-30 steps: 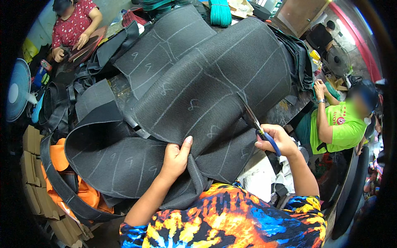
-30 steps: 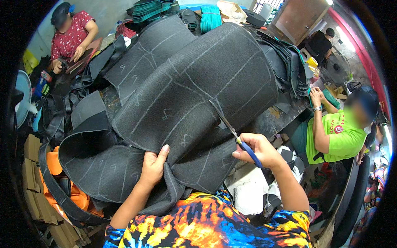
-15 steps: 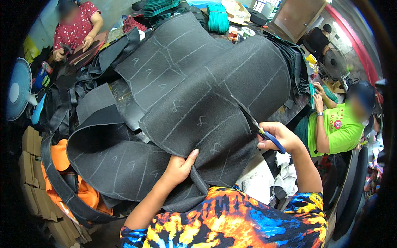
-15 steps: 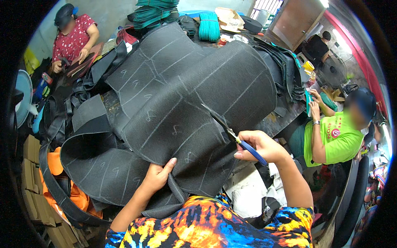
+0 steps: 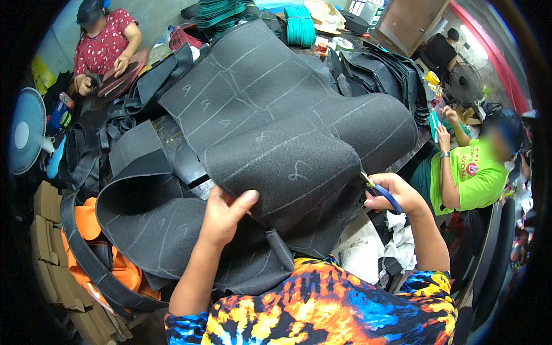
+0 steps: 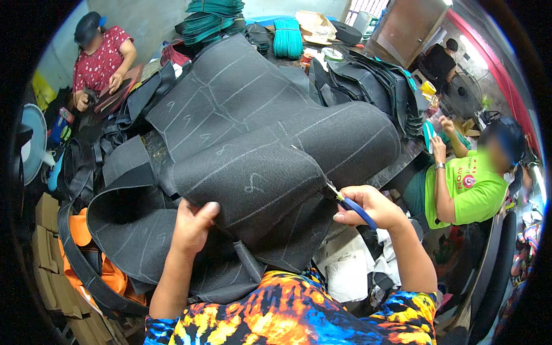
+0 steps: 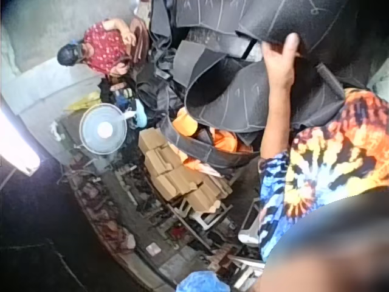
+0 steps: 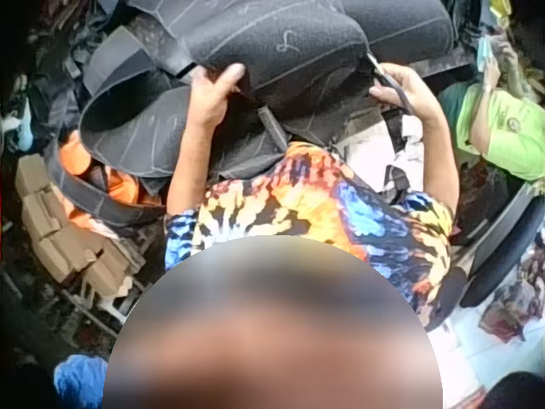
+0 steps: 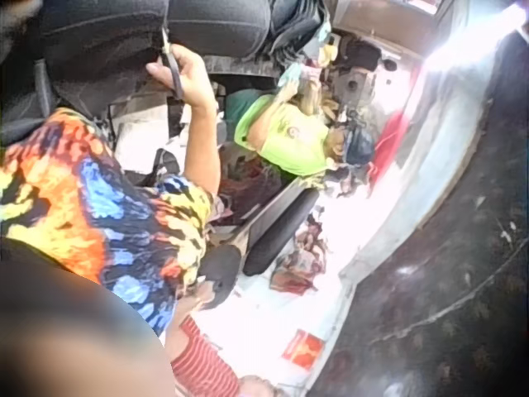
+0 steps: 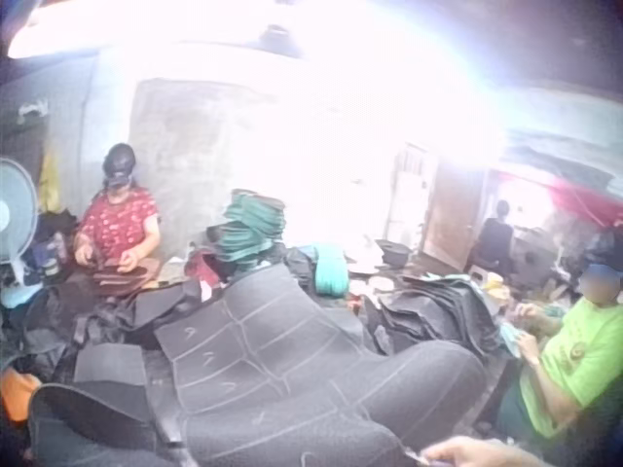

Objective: The person uses scissors to cut a large black fabric sheet along pre-drawn chalk lines on a work table. They repeatedly reposition and lift sections of the fabric to follow the marked outlines, separating cut pieces from the main sheet.

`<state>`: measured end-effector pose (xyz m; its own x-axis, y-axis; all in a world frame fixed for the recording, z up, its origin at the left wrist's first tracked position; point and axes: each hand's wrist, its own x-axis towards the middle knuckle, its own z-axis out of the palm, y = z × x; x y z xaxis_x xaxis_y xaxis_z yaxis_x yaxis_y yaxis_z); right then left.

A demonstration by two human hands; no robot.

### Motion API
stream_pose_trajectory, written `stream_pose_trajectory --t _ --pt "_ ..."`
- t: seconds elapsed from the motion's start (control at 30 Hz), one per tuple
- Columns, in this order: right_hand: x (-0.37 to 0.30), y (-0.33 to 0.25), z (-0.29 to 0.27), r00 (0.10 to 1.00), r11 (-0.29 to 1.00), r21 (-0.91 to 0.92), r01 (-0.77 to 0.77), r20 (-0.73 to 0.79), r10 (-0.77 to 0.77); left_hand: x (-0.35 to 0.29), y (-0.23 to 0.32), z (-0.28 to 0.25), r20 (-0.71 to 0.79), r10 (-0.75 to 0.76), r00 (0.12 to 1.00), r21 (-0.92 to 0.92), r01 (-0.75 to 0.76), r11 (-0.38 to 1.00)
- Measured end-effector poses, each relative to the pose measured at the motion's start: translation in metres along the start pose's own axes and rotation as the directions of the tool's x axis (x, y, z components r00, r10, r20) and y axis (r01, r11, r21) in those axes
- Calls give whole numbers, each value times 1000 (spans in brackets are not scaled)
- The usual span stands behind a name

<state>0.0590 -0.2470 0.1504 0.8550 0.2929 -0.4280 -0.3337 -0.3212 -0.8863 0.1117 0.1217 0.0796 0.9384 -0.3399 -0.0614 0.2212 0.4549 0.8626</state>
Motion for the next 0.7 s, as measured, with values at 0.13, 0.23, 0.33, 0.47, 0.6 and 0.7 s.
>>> stream_pose_trajectory --t 0.13,0.23,0.33,0.47,0.6,0.7 --pt "-8 4 -15 996 998 35 -57 66 55 -11 -11 20 80 -153 985 310 122 943" --pt "-9 11 -19 988 995 90 -52 150 38 -25 -30 25 142 -275 951 424 192 885" --pt "-7 18 -18 988 997 22 -76 138 72 -30 -36 27 158 -231 960 466 134 875" --pt "-7 22 -10 995 996 -57 -67 65 70 -27 17 22 218 -442 870 759 133 637" --pt "-11 22 -1 994 985 -133 -111 7 113 -29 87 33 232 24 972 891 -223 396" --pt "-8 24 3 995 989 -114 -96 -3 97 -5 61 67 586 212 782 786 -612 85"
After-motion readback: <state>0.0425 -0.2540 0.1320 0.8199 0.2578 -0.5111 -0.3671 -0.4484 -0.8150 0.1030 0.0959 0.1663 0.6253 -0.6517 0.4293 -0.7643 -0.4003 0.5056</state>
